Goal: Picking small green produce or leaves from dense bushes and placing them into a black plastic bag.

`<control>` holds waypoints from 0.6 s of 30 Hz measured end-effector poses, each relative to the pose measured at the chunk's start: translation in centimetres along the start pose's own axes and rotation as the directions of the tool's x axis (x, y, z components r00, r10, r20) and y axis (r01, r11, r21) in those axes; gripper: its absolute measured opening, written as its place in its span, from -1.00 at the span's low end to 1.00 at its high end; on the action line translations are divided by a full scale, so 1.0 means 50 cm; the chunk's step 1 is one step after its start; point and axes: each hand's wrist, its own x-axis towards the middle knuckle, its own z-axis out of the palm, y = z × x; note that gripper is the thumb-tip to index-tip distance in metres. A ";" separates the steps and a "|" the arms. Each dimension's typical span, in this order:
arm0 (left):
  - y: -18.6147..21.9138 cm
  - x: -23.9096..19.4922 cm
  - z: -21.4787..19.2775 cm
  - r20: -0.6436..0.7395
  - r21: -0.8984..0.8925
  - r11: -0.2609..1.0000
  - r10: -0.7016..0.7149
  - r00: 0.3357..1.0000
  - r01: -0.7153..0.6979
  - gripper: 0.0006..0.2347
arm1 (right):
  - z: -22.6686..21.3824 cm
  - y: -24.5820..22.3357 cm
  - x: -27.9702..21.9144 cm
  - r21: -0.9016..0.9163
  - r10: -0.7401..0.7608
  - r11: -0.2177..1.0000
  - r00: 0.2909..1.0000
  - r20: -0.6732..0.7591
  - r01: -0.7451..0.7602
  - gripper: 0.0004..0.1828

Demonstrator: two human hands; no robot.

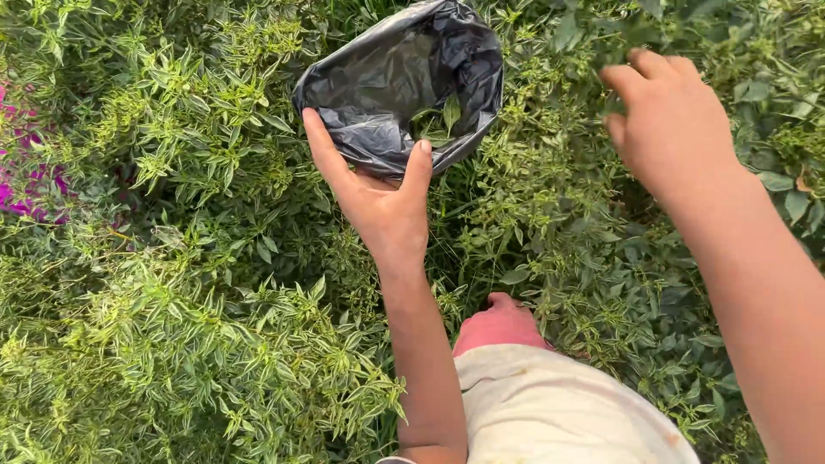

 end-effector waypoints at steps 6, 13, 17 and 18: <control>-0.027 -0.004 -0.017 0.002 0.036 0.999 0.005 1.000 -0.005 -0.09 | 0.095 0.071 -0.071 -0.006 0.137 0.991 0.988 0.068 -0.137 -0.88; -0.023 0.006 -0.029 -0.031 0.051 0.999 0.018 0.999 -0.016 -0.10 | -0.021 0.005 0.005 0.325 0.089 0.945 0.976 -0.196 -0.021 -0.84; -0.020 0.006 -0.036 -0.044 0.073 0.997 0.016 0.999 -0.013 -0.11 | -0.089 -0.042 0.044 0.656 0.237 0.749 0.963 -0.132 -0.094 -0.83; -0.017 0.008 -0.036 -0.053 0.062 0.998 0.000 0.999 0.003 -0.10 | -0.110 -0.060 0.057 0.780 0.281 0.613 0.958 -0.066 -0.126 -0.91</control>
